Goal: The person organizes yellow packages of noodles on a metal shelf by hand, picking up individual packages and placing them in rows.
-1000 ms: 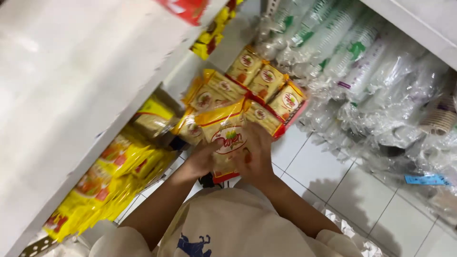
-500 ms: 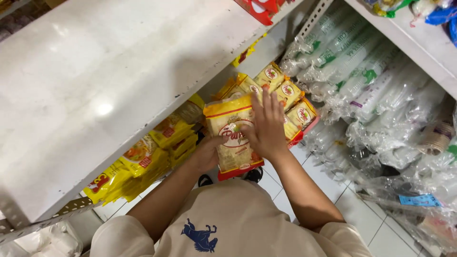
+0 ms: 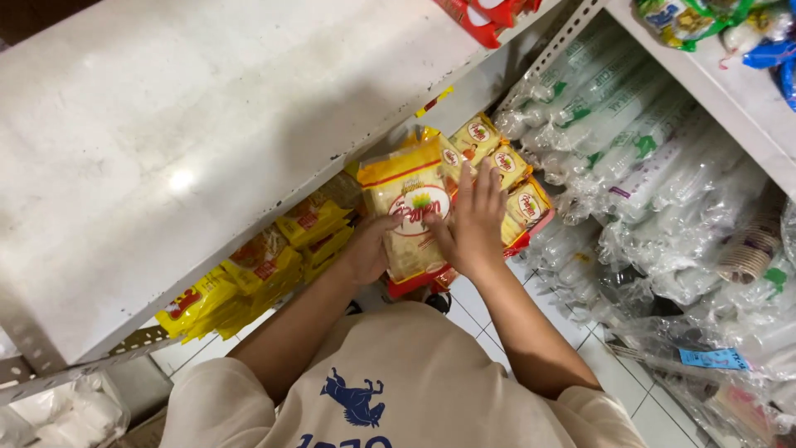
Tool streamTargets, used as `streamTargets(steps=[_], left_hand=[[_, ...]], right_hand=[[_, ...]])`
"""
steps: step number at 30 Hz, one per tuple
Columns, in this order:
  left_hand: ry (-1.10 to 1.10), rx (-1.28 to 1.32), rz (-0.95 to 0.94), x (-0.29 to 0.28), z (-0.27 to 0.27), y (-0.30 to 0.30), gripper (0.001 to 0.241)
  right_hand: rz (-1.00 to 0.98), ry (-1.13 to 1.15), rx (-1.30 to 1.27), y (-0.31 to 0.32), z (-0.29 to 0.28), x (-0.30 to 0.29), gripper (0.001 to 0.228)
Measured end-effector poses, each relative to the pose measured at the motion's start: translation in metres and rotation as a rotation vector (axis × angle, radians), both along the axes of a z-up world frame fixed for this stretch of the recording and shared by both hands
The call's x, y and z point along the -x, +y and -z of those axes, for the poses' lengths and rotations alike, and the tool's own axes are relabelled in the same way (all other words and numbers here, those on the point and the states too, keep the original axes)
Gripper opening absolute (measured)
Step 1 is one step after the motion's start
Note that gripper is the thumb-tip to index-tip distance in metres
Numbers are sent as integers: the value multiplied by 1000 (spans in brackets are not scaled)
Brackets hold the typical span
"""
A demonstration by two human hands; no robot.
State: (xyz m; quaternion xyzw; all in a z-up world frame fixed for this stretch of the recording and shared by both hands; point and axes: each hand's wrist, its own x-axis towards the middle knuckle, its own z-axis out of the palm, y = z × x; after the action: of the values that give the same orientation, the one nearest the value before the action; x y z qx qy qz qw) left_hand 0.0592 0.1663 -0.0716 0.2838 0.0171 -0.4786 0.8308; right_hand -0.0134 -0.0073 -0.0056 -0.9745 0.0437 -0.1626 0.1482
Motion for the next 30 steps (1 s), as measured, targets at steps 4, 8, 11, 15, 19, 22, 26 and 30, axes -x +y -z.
streamTargets(steps=[4, 8, 11, 15, 19, 22, 26, 30], left_hand=[[-58, 54, -77, 5, -6, 0, 52], [-161, 28, -90, 22, -10, -3, 56], [-701, 19, -89, 38, -38, 2, 62], [-1647, -296, -129, 51, -81, 9, 66], [-2040, -510, -138, 54, -94, -21, 80], [-2210, -612, -222, 41, -88, -30, 73], [-2206, -769, -258, 12, -75, -22, 77], [-1999, -810, -283, 7, -73, -6, 81]], right_hand=[[-152, -71, -321, 30, 5, 14, 112], [-160, -78, -427, 28, 44, 17, 121], [-266, -18, -1086, -6, 87, 12, 103], [-525, -85, -2013, -21, 106, 25, 93], [-468, -184, -2075, 18, 82, 26, 94], [-461, -210, -2071, 22, 65, 24, 95], [-420, -248, -2079, 6, 59, 39, 96], [-393, -248, -2062, 6, 57, 55, 97]])
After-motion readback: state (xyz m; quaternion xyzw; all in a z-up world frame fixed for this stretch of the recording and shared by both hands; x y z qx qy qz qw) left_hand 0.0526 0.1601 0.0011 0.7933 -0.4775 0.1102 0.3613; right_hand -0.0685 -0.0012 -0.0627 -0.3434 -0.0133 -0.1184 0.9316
